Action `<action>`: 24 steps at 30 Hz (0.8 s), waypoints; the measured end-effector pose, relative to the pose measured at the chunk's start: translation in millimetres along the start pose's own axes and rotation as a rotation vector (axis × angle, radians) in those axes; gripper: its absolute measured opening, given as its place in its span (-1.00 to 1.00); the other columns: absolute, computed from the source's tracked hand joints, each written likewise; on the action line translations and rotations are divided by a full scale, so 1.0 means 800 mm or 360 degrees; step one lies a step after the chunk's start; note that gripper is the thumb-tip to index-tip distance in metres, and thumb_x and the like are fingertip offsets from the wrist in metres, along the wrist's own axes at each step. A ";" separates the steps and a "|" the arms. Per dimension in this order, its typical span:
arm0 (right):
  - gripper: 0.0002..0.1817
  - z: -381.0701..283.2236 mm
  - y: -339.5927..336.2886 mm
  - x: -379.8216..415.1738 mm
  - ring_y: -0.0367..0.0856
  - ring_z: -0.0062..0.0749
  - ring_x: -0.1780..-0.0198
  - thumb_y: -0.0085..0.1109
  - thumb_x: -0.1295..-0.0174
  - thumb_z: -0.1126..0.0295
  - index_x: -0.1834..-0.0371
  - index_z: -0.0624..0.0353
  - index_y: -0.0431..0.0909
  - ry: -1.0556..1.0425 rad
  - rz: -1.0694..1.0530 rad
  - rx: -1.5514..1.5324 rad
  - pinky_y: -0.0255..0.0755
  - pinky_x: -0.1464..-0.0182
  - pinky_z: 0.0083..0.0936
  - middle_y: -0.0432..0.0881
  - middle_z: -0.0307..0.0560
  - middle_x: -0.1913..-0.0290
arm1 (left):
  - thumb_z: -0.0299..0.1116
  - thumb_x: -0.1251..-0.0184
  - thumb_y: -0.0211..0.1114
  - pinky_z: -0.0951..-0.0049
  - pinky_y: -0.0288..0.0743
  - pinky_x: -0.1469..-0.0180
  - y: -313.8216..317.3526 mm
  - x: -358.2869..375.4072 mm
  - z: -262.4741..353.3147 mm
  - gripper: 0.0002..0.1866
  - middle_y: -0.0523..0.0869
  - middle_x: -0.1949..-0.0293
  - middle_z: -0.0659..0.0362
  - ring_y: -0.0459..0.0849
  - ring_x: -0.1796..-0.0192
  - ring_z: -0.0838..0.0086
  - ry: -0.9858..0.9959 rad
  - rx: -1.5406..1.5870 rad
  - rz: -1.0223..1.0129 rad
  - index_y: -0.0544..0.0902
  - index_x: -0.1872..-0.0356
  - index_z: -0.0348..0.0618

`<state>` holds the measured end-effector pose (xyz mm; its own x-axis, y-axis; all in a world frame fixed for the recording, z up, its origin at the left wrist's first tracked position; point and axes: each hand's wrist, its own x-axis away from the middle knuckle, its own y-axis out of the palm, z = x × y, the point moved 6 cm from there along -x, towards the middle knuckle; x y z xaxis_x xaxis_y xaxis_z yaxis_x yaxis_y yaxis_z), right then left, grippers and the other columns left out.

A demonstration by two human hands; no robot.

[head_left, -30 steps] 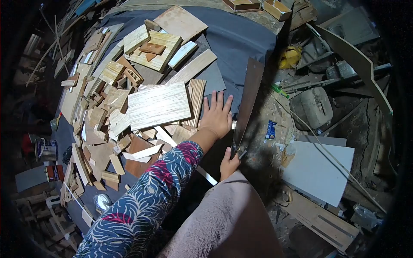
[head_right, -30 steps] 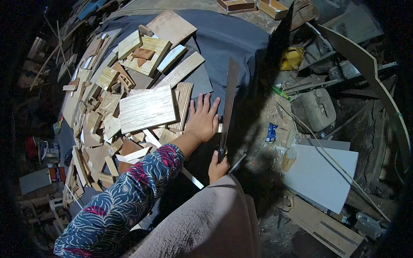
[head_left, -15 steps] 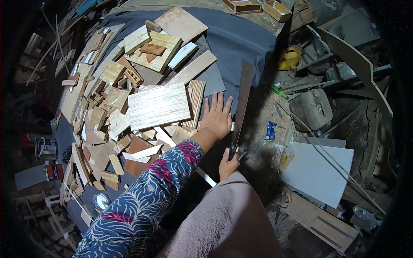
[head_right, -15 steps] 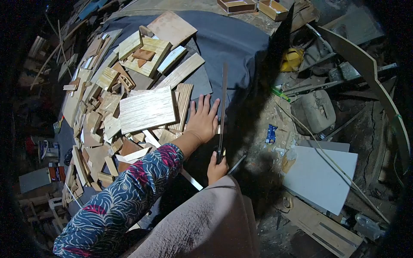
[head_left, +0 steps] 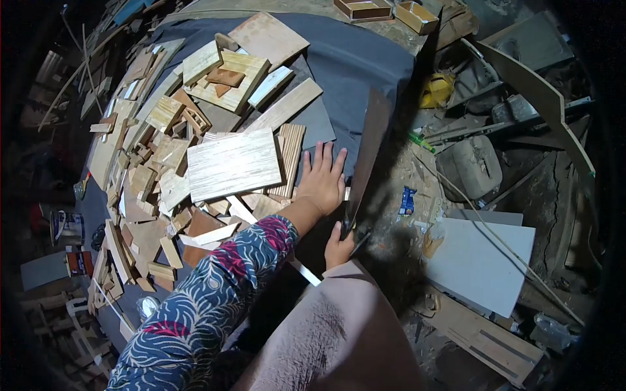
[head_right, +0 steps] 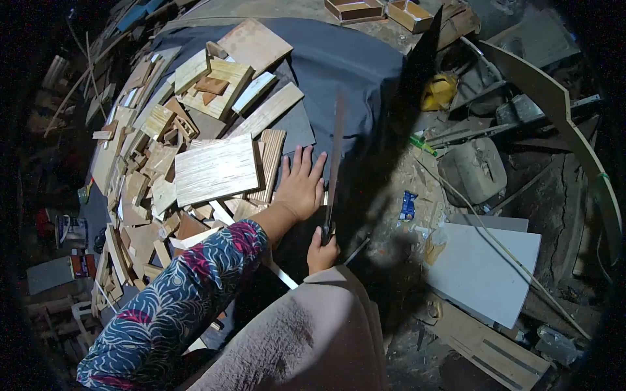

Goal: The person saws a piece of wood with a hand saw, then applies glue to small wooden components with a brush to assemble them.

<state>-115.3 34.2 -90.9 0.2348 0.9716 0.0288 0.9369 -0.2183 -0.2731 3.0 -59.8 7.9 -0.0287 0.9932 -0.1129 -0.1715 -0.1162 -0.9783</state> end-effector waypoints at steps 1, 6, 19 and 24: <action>-0.62 0.010 0.000 0.005 0.54 0.10 0.45 0.15 -0.10 0.15 0.35 0.35 0.51 0.0009 0.0002 0.0120 0.37 0.42 -0.21 0.55 0.22 0.53 | -0.24 -0.24 -0.12 -0.11 -0.19 -0.29 -0.004 0.000 0.001 -0.43 0.08 -0.27 -0.17 -0.05 -0.35 -0.07 -0.0001 0.0014 -0.0046 0.10 -0.29 -0.15; -0.64 0.015 -0.010 0.016 0.54 0.11 0.45 0.15 -0.09 0.17 0.39 0.35 0.51 -0.0079 0.0067 0.0259 0.37 0.43 -0.21 0.55 0.22 0.52 | -0.25 -0.24 -0.12 -0.09 -0.16 -0.29 0.001 0.000 0.000 -0.44 0.09 -0.26 -0.19 -0.04 -0.34 -0.08 -0.0002 -0.0016 -0.0026 0.10 -0.28 -0.17; -0.68 -0.003 0.003 0.000 0.57 0.01 0.40 0.09 -0.16 0.26 0.34 0.41 0.49 0.0025 -0.0090 0.0159 0.38 0.35 -0.31 0.56 0.22 0.47 | -0.24 -0.21 -0.10 -0.07 -0.18 -0.30 -0.006 -0.002 -0.001 -0.42 0.07 -0.28 -0.15 -0.05 -0.35 -0.04 -0.0007 -0.0027 -0.0036 0.11 -0.28 -0.15; -0.68 0.015 0.003 0.003 0.56 -0.01 0.43 0.08 -0.18 0.27 0.32 0.42 0.47 0.0019 -0.0080 0.0207 0.35 0.38 -0.33 0.55 0.22 0.49 | -0.25 -0.22 -0.09 -0.10 -0.14 -0.28 -0.001 0.000 0.001 -0.43 0.10 -0.26 -0.17 -0.02 -0.33 -0.08 0.0005 0.0003 0.0005 0.12 -0.28 -0.16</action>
<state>-115.6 36.8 -103.2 0.1920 0.9798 0.0567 0.9063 -0.1549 -0.3933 2.4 -59.8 9.0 -0.0259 0.9929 -0.1165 -0.1736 -0.1193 -0.9776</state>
